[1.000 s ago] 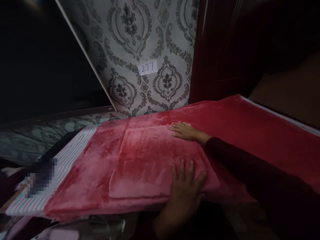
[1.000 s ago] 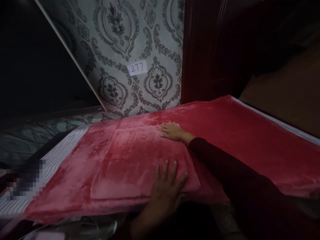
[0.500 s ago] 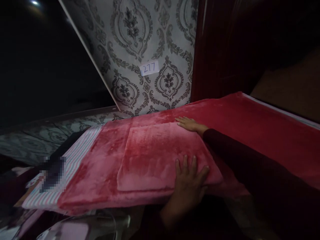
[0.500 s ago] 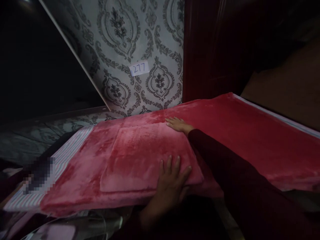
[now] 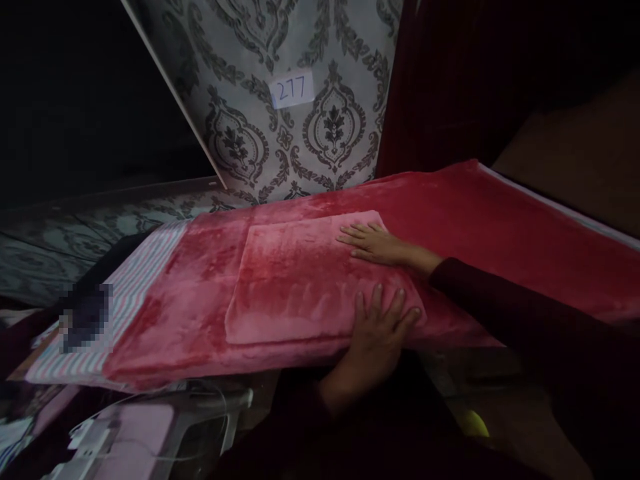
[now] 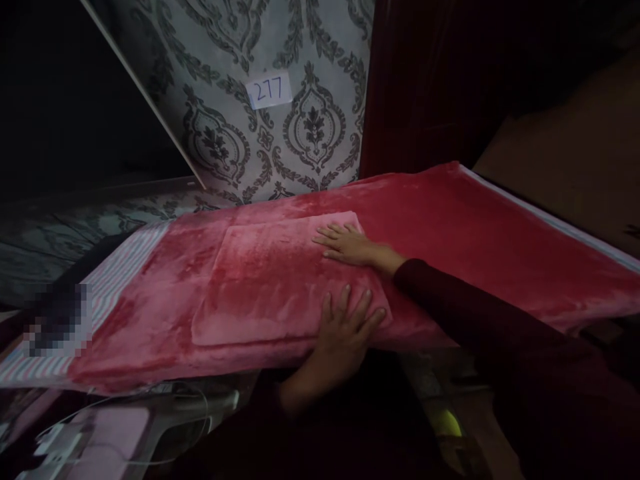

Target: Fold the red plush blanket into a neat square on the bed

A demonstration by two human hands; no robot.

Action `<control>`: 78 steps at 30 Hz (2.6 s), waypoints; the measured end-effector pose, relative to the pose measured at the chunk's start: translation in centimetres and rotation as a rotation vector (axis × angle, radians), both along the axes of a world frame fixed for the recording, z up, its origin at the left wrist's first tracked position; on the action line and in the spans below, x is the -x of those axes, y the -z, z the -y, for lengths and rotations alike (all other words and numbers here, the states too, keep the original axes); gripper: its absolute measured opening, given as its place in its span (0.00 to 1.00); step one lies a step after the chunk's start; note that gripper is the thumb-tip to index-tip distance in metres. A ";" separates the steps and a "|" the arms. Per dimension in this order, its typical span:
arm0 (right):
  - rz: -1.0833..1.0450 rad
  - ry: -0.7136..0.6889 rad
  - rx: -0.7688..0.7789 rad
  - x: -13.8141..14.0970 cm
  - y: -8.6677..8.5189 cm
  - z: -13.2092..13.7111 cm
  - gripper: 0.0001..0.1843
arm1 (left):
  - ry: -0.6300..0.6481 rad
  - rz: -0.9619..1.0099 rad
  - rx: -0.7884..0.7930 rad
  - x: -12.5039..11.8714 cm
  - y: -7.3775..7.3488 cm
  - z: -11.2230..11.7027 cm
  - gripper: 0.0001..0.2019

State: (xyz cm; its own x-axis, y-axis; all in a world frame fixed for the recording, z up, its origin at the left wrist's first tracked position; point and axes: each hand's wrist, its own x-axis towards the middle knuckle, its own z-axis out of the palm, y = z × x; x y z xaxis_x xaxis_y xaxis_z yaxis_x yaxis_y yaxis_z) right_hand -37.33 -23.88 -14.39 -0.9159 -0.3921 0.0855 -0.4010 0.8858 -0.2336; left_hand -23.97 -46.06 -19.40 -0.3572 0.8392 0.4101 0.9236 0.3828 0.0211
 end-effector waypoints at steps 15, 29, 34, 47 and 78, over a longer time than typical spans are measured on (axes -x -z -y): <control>-0.029 0.254 0.095 5.2 3.1 -4.8 0.38 | -0.017 -0.043 0.011 0.1 1.5 -0.6 0.29; -0.177 0.319 0.042 -8.9 1.2 4.9 0.41 | -0.508 0.073 0.096 10.4 -8.5 11.7 0.31; -0.161 0.397 0.033 -9.2 3.7 4.5 0.41 | -0.693 0.234 0.244 13.2 -6.9 14.4 0.36; -0.160 0.438 0.230 -10.9 6.6 1.1 0.41 | -0.657 0.277 0.179 13.6 -5.8 15.5 0.35; -0.025 1.040 0.279 2.3 -0.1 2.8 0.36 | -1.054 0.468 -0.256 28.5 -7.8 13.2 0.27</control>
